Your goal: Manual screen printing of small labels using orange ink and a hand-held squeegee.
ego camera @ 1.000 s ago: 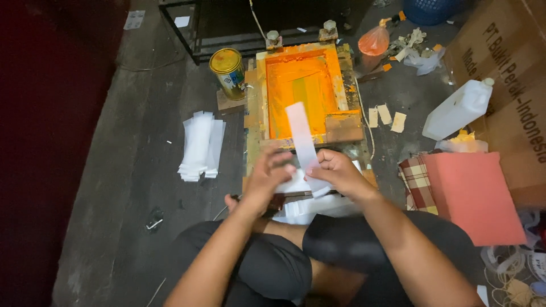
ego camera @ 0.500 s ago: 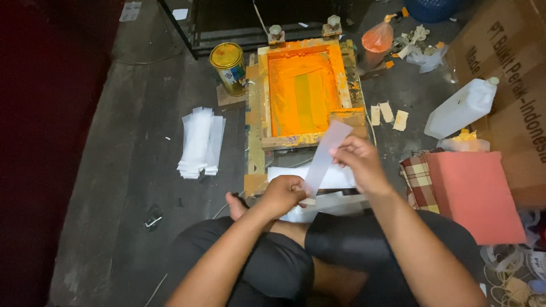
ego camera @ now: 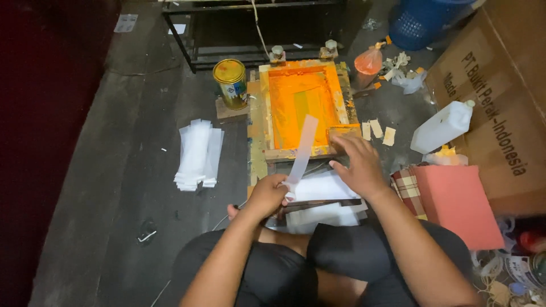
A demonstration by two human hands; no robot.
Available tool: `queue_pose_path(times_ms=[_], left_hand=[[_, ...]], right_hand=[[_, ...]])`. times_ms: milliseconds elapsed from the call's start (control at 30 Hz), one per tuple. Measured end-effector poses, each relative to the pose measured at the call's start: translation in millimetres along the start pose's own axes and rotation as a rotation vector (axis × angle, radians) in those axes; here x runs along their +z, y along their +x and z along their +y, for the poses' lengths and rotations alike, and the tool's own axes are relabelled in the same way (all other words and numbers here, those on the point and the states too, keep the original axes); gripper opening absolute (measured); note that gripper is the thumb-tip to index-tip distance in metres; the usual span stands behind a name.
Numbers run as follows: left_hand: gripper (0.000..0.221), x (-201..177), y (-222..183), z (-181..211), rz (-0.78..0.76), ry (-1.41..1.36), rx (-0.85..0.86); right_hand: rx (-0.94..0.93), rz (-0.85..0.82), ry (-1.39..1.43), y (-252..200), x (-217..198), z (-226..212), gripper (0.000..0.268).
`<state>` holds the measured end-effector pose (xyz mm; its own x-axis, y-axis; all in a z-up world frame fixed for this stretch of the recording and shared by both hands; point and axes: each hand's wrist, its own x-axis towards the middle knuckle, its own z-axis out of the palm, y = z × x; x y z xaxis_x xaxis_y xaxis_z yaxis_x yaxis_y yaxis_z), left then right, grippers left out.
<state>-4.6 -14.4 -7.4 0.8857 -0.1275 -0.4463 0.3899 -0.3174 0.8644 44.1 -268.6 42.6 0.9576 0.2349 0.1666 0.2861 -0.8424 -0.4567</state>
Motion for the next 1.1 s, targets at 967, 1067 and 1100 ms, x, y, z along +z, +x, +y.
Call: queue_pose_path(times_ms=[967,1067,1100], left_hand=[[0.041,-25,-70,40,0.015,0.169,0.468],[0.031,-25,-70,36,-0.002,0.153,0.579],[0.026,-25,-70,36,0.0,0.163,0.619]], right_hand=[[-0.336,0.054,-0.655,45,31,15,0.027],[-0.384,0.122,-0.574,51,21,17,0.023],[-0.4,0.144,-0.513,54,17,17,0.021]])
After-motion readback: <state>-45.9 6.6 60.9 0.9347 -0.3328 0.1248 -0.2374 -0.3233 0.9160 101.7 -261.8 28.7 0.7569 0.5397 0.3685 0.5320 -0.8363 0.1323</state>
